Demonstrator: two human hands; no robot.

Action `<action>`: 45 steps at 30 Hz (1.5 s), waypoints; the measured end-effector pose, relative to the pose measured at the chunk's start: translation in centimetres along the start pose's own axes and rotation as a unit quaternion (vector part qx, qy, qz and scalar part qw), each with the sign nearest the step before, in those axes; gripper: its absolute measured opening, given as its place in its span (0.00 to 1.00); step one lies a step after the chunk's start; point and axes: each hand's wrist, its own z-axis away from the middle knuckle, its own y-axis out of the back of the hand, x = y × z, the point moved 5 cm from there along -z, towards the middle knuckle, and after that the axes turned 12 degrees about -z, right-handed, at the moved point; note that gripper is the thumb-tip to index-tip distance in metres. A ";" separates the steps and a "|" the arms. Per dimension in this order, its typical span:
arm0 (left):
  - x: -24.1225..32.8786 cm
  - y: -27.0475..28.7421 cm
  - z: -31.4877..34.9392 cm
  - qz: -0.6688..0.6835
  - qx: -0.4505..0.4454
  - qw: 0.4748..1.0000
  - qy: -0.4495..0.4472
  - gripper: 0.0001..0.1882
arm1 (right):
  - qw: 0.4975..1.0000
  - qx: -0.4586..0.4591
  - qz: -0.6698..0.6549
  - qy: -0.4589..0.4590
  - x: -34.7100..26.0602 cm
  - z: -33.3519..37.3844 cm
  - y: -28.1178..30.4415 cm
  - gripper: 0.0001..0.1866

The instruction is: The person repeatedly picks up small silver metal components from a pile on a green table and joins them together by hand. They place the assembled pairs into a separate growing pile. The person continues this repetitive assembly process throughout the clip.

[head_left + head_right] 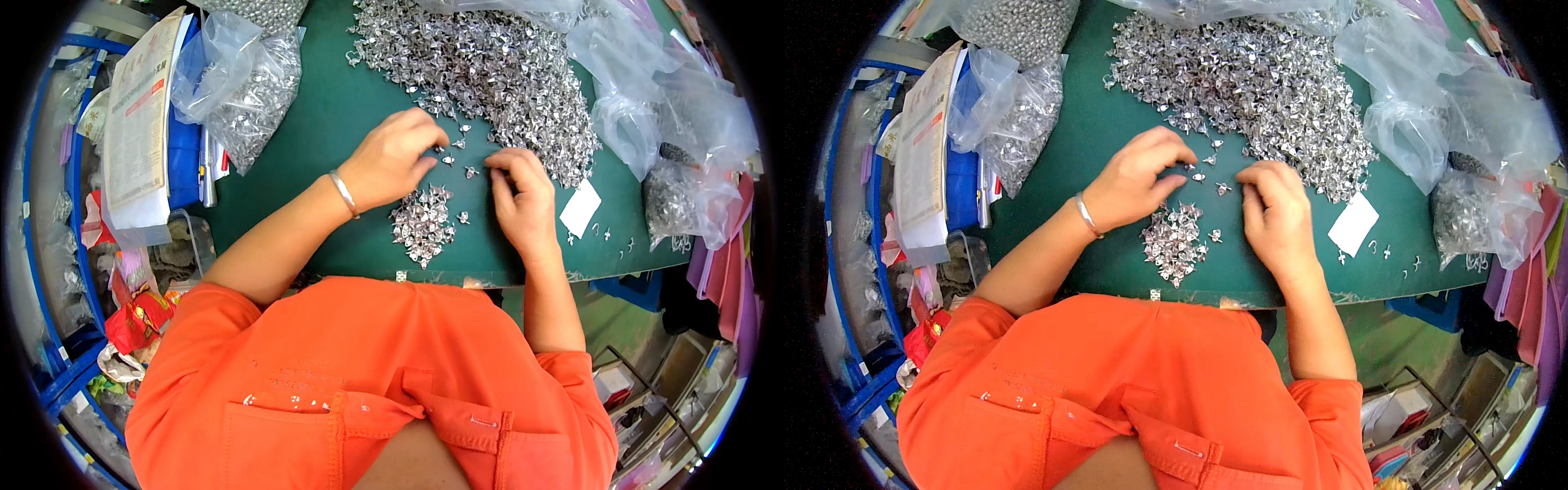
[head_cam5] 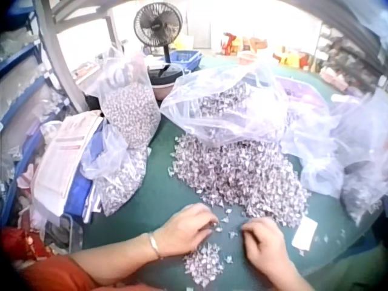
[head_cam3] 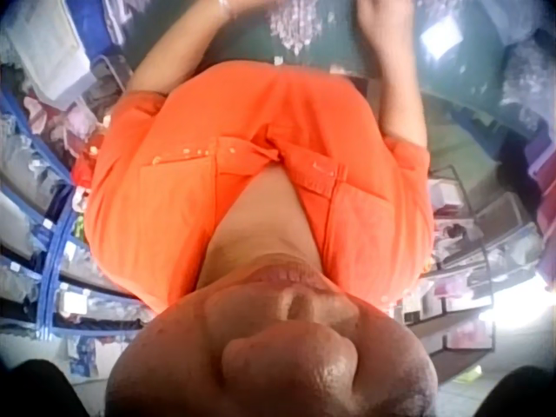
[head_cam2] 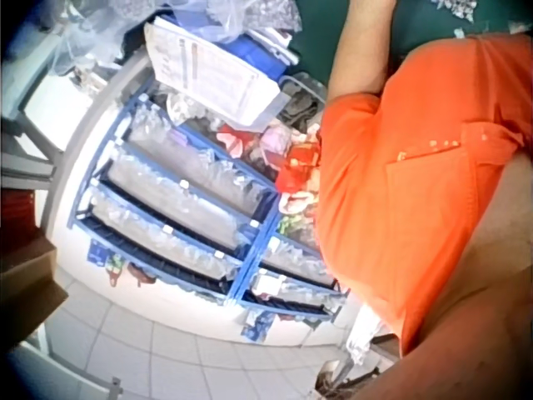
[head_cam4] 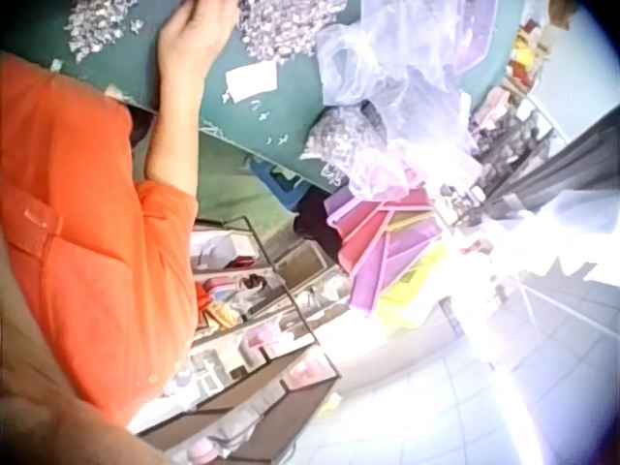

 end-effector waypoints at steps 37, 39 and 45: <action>-1.2 -0.8 2.1 0.470 -0.053 0.816 0.331 0.05 | 0.995 -0.087 0.033 0.027 -1.7 -1.1 -4.0 0.09; -1.1 -0.3 2.4 0.322 -0.102 0.906 0.255 0.05 | 0.994 -0.096 0.037 0.033 -1.8 -1.2 -4.0 0.09; 0.8 1.5 2.2 0.201 -0.067 0.946 0.245 0.09 | 0.968 -0.112 -0.161 -0.156 -0.9 -1.1 -3.1 0.07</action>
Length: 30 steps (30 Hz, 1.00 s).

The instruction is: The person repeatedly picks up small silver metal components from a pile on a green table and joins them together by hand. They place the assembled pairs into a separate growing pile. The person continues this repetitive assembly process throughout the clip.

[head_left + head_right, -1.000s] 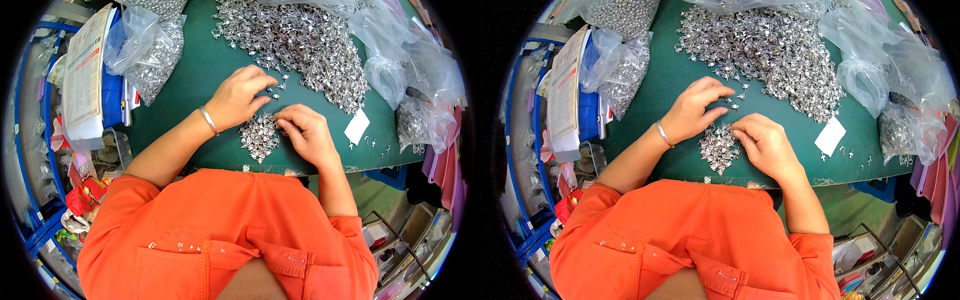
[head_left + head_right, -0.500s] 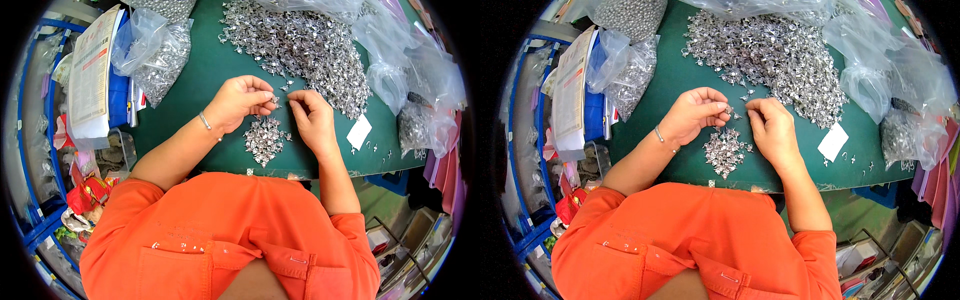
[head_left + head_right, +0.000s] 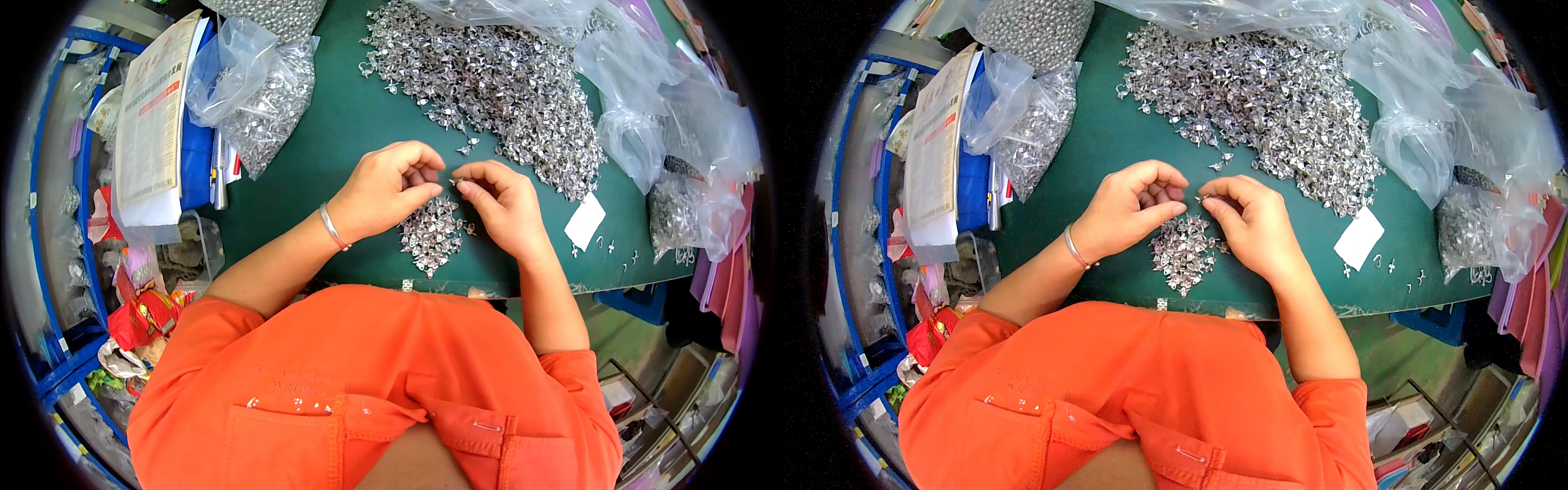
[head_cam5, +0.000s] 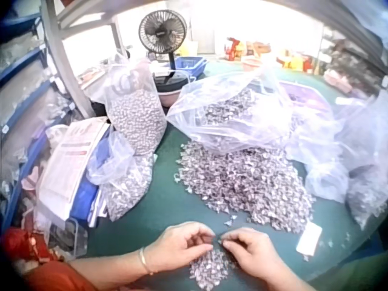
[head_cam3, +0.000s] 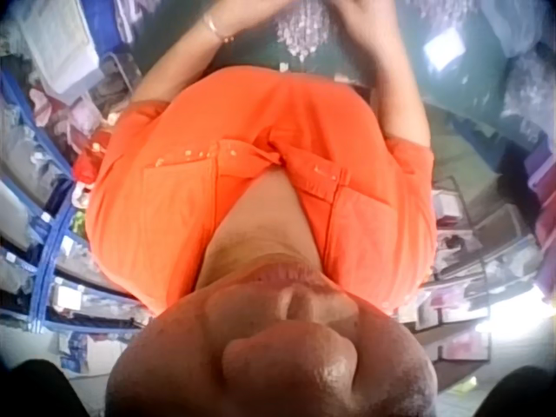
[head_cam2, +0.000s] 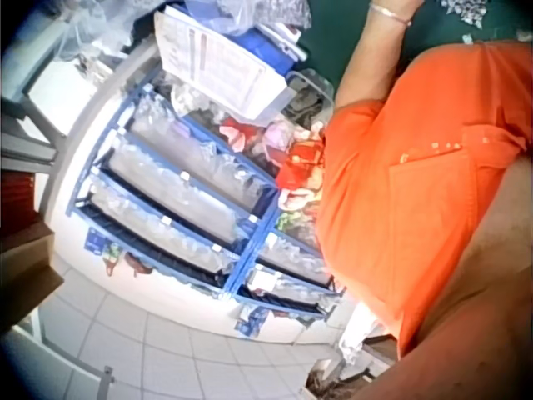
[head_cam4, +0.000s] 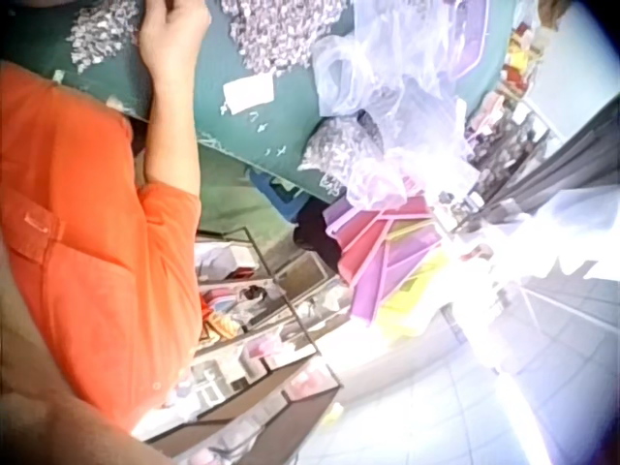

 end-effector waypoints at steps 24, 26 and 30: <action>-1.3 0.5 -1.0 -0.180 0.112 0.969 -0.128 0.10 | 0.973 0.072 0.177 0.130 -0.3 -0.8 1.0 0.08; -0.6 -0.1 -1.2 -0.227 0.114 0.951 -0.174 0.10 | 0.963 0.061 0.208 0.161 -0.3 -0.7 0.5 0.09; -0.9 -0.4 -1.5 -0.154 0.058 0.980 -0.115 0.07 | 0.984 0.058 0.128 0.106 0.6 -0.4 0.8 0.08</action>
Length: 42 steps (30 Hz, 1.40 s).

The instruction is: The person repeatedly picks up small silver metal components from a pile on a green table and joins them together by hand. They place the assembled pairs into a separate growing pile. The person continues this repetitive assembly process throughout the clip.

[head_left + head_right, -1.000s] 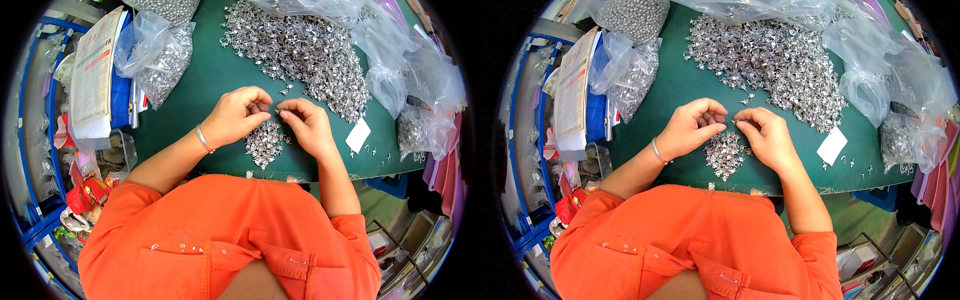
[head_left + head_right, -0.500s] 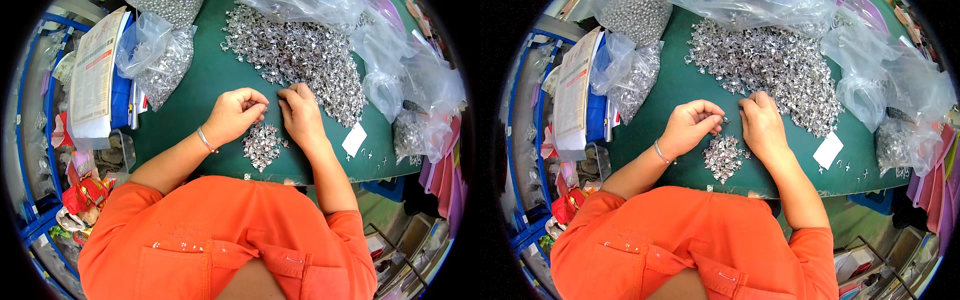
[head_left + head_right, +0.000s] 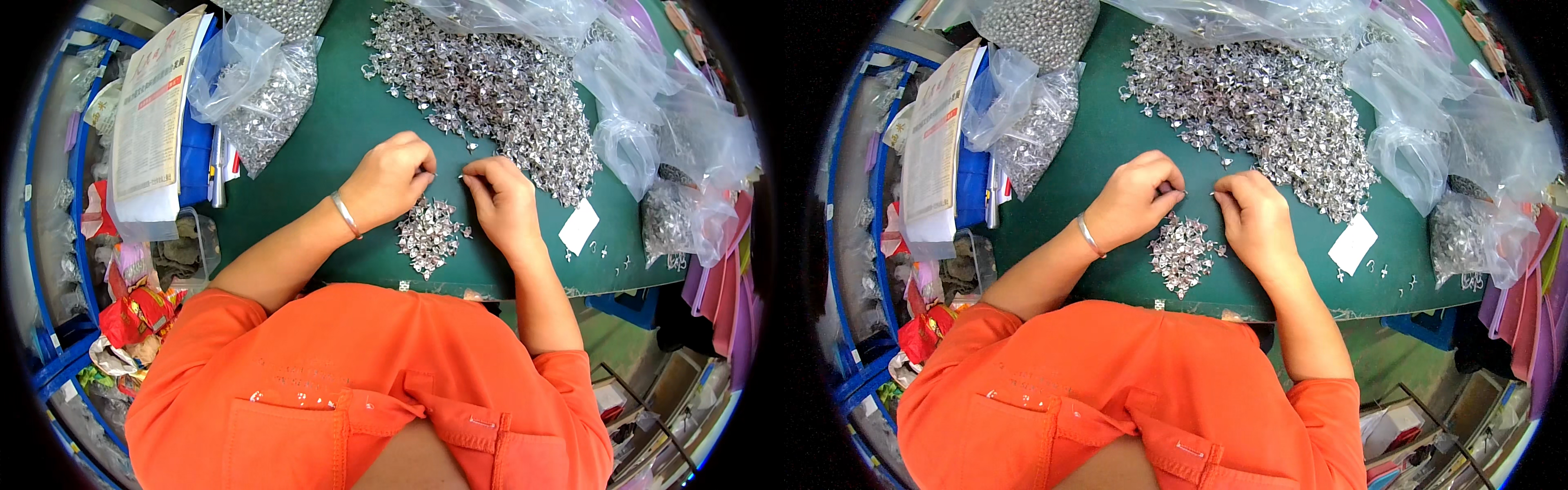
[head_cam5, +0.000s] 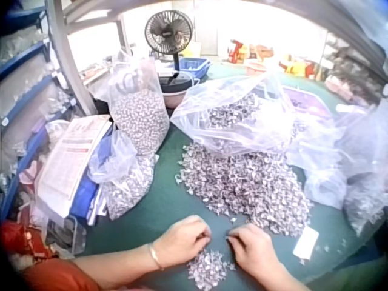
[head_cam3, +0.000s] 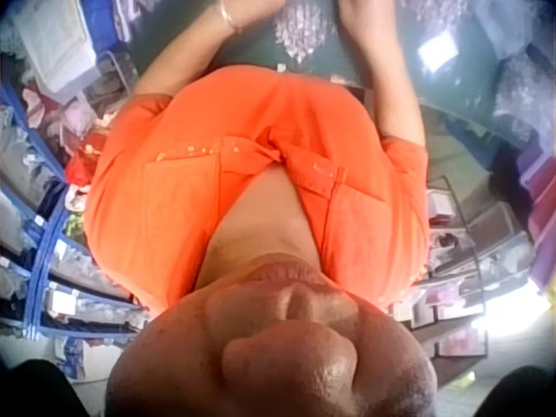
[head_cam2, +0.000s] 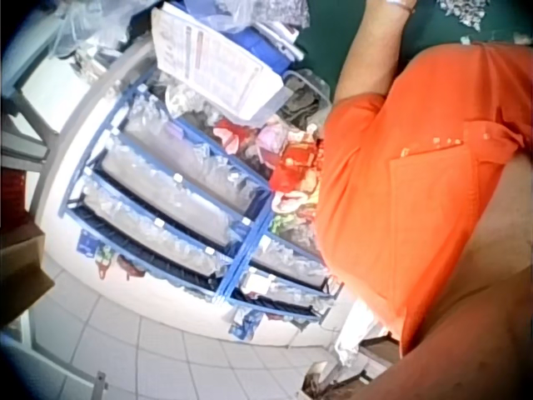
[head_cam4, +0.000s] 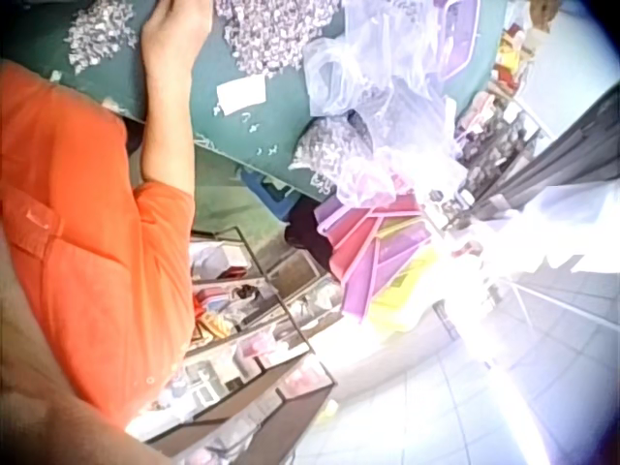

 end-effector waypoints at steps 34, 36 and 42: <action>1.0 0.3 1.7 0.427 -0.132 0.869 0.214 0.07 | 0.944 -0.025 -0.281 -0.169 -0.7 0.5 -0.5 0.06; 1.0 0.5 1.7 0.419 -0.121 0.870 0.229 0.07 | 0.996 0.029 0.040 0.074 -2.1 -1.1 0.6 0.08; 1.1 1.4 2.0 0.447 -0.071 0.864 0.222 0.07 | 0.995 -0.045 0.033 0.078 -1.7 -1.4 -0.7 0.12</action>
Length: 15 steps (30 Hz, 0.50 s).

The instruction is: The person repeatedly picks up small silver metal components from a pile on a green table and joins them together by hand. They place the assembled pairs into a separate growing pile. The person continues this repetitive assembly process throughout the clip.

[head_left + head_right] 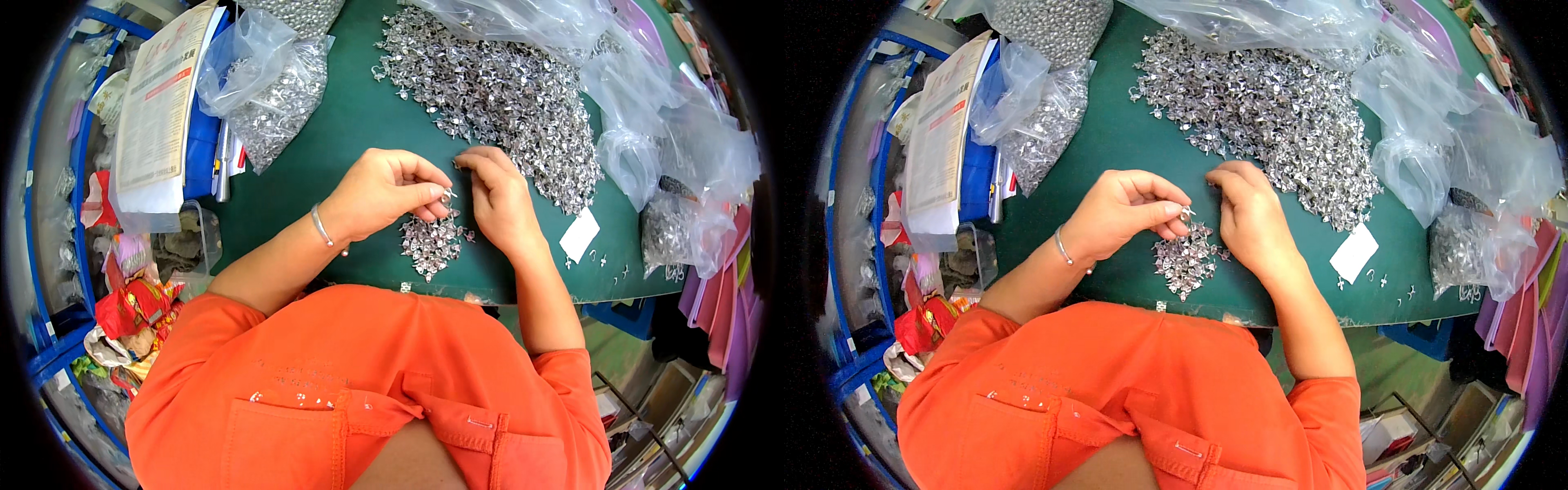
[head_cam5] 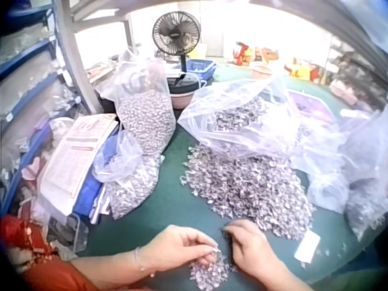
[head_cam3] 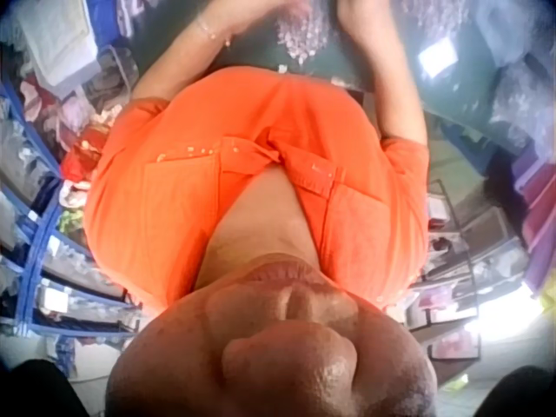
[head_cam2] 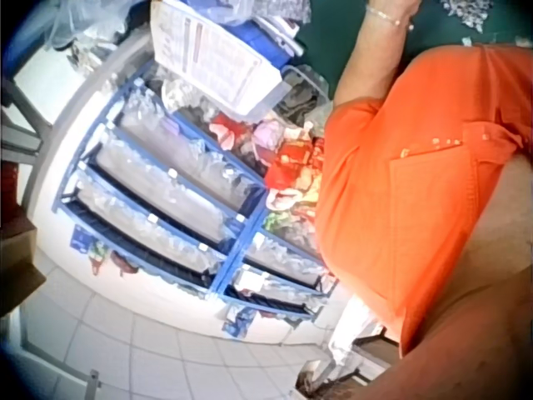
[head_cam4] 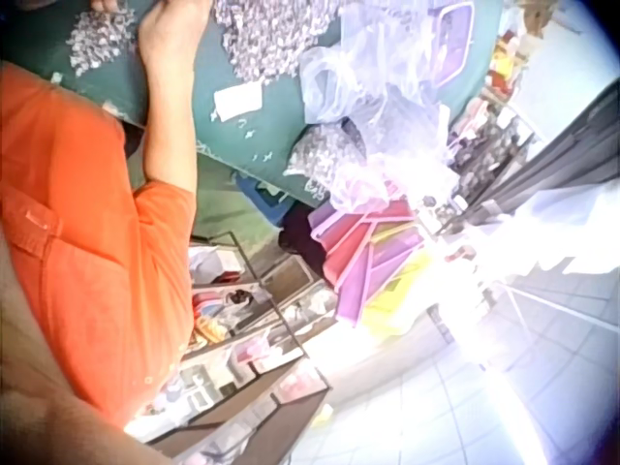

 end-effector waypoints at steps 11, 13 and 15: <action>8.8 21.1 4.7 -0.635 0.451 0.627 -0.021 0.10 | 0.998 0.050 0.016 0.018 0.4 -0.5 0.7 0.06; 8.7 19.6 4.3 -0.610 0.475 0.631 -0.065 0.10 | 0.995 0.031 0.088 0.045 -0.1 -0.9 -0.4 0.07; 9.1 17.5 4.2 -0.606 0.514 0.578 -0.187 0.09 | 0.995 0.007 0.071 0.067 0.0 -0.6 -0.7 0.07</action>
